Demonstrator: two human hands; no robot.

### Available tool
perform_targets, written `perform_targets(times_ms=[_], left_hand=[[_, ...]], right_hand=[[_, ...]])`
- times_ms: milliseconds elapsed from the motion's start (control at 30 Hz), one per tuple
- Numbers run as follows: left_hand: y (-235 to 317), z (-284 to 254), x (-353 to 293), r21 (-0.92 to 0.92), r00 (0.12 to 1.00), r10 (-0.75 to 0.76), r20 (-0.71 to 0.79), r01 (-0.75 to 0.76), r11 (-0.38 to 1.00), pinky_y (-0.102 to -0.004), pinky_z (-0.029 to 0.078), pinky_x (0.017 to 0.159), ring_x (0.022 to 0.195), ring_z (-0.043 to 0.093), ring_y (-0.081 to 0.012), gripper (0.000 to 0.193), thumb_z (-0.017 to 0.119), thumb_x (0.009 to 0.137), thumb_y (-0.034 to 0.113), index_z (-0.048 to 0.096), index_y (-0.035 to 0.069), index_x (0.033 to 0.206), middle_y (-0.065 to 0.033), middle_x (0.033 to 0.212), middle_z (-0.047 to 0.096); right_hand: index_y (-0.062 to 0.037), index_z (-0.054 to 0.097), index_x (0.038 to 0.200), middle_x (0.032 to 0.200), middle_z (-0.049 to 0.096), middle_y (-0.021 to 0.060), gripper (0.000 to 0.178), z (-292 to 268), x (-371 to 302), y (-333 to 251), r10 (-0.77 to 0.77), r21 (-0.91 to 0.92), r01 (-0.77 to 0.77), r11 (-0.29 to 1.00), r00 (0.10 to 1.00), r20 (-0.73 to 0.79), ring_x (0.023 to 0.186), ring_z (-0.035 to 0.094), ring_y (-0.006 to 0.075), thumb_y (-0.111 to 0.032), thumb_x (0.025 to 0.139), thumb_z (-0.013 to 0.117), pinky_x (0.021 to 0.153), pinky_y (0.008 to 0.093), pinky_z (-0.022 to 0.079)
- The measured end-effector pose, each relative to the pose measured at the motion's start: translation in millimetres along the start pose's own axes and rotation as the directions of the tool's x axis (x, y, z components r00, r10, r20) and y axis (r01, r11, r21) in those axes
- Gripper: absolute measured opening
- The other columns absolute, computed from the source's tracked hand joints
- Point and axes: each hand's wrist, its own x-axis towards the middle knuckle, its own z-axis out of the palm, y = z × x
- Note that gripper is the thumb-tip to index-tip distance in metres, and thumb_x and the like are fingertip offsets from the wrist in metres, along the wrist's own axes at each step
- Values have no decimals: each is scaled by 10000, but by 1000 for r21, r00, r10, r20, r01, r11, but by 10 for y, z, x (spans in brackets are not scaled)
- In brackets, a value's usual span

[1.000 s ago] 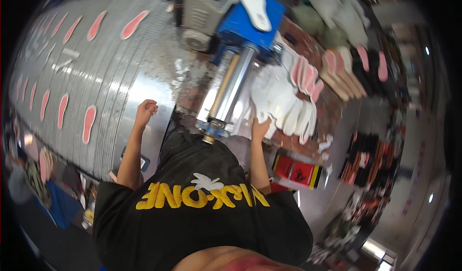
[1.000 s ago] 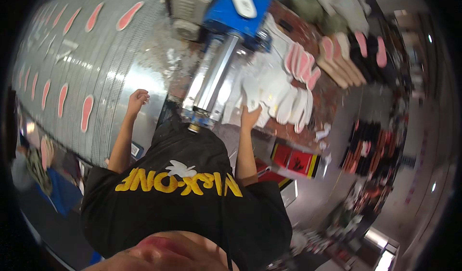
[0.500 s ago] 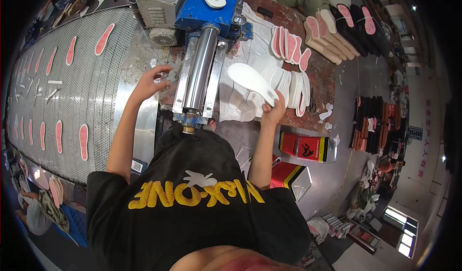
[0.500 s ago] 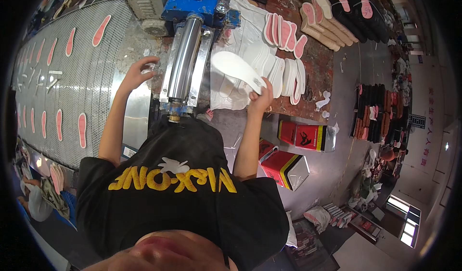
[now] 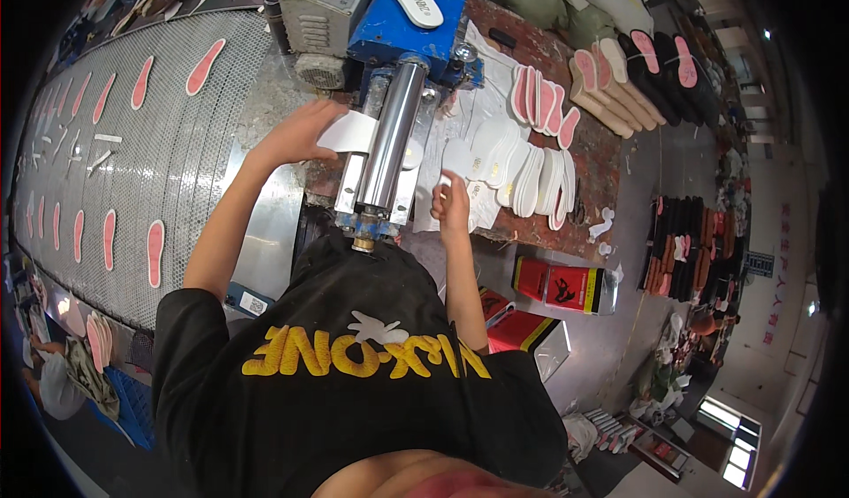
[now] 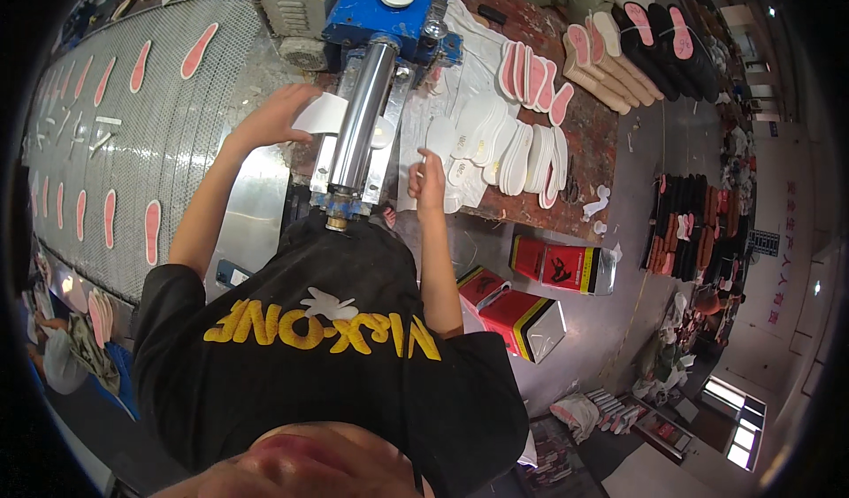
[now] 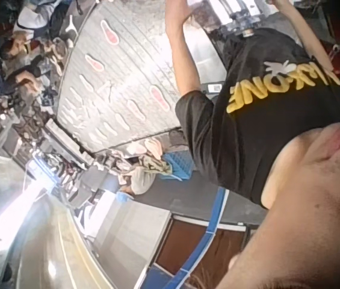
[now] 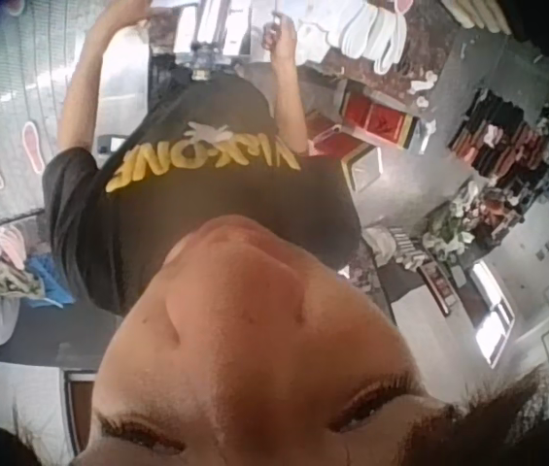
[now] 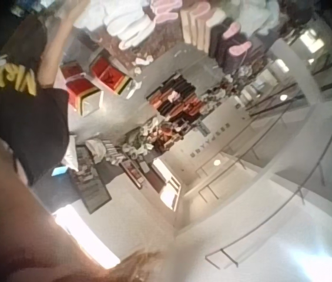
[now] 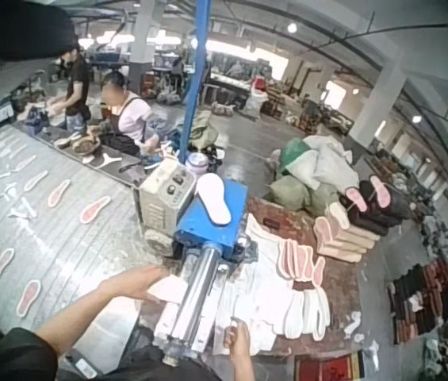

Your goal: The worker is feeding shoe insoles into a rolling machine that applies adhesive or glue.

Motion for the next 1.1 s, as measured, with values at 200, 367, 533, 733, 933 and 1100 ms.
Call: perform_targets(times_ms=[200, 367, 533, 733, 933, 1100], left_hand=[[-624, 52, -315, -17, 995, -16, -99, 14, 1000, -414, 384, 984, 1185, 447, -316, 792, 781, 622, 146, 396, 49, 1307, -157, 1248, 501], [-990, 539, -985, -857, 928, -335, 163, 301, 417, -380, 432, 935, 1131, 508, -239, 789, 735, 708, 103, 320, 91, 1379, -113, 1239, 522], [-823, 965, -1567, -955, 913, -406, 43, -81, -285, -438, 379, 1033, 1227, 453, -278, 692, 628, 787, 0, 293, 68, 1389, -121, 1344, 438], [-593, 1192, -1709, -850, 828, -542, -145, -385, -360, -468, 358, 1054, 1237, 446, -314, 553, 613, 804, 1, 376, -13, 1304, -171, 1321, 460], [-750, 1479, -1879, -737, 711, -668, -218, -569, -365, -472, 345, 1051, 1213, 460, -326, 499, 560, 858, 121, 380, -14, 1303, -196, 1310, 465], [-1116, 1882, -2347, -517, 498, -866, 29, -734, -440, -470, 331, 1050, 1203, 453, -329, 472, 532, 877, 179, 394, -25, 1279, -194, 1299, 465]], right_hand=[[-84, 563, 916, 602, 479, 5, 232, -703, -76, 869, 241, -209, -269, 940, 959, -153, 408, 385, 74, -312, 892, 526, 350, 222, 286], [-17, 607, 854, 659, 580, 80, 237, -1304, -210, 1692, 378, -482, -440, 758, 898, -225, 522, 525, 168, -245, 830, 546, 449, 296, 409], [15, 635, 924, 776, 649, 123, 237, -1624, -214, 1960, 329, -748, -105, 655, 931, 157, 662, 557, 183, -111, 781, 494, 593, 321, 443], [-5, 628, 859, 755, 617, 28, 176, -1341, -20, 1601, 339, -872, 41, 489, 912, 233, 640, 537, 152, -59, 795, 472, 577, 276, 420], [-44, 634, 820, 711, 571, -11, 132, -1395, 207, 1679, 481, -761, -231, 607, 868, 120, 622, 490, 89, -132, 861, 545, 570, 227, 380], [-18, 635, 831, 724, 587, 2, 141, -1791, 438, 2174, 445, -867, -34, 498, 868, 222, 621, 528, 103, -130, 860, 555, 561, 254, 415]])
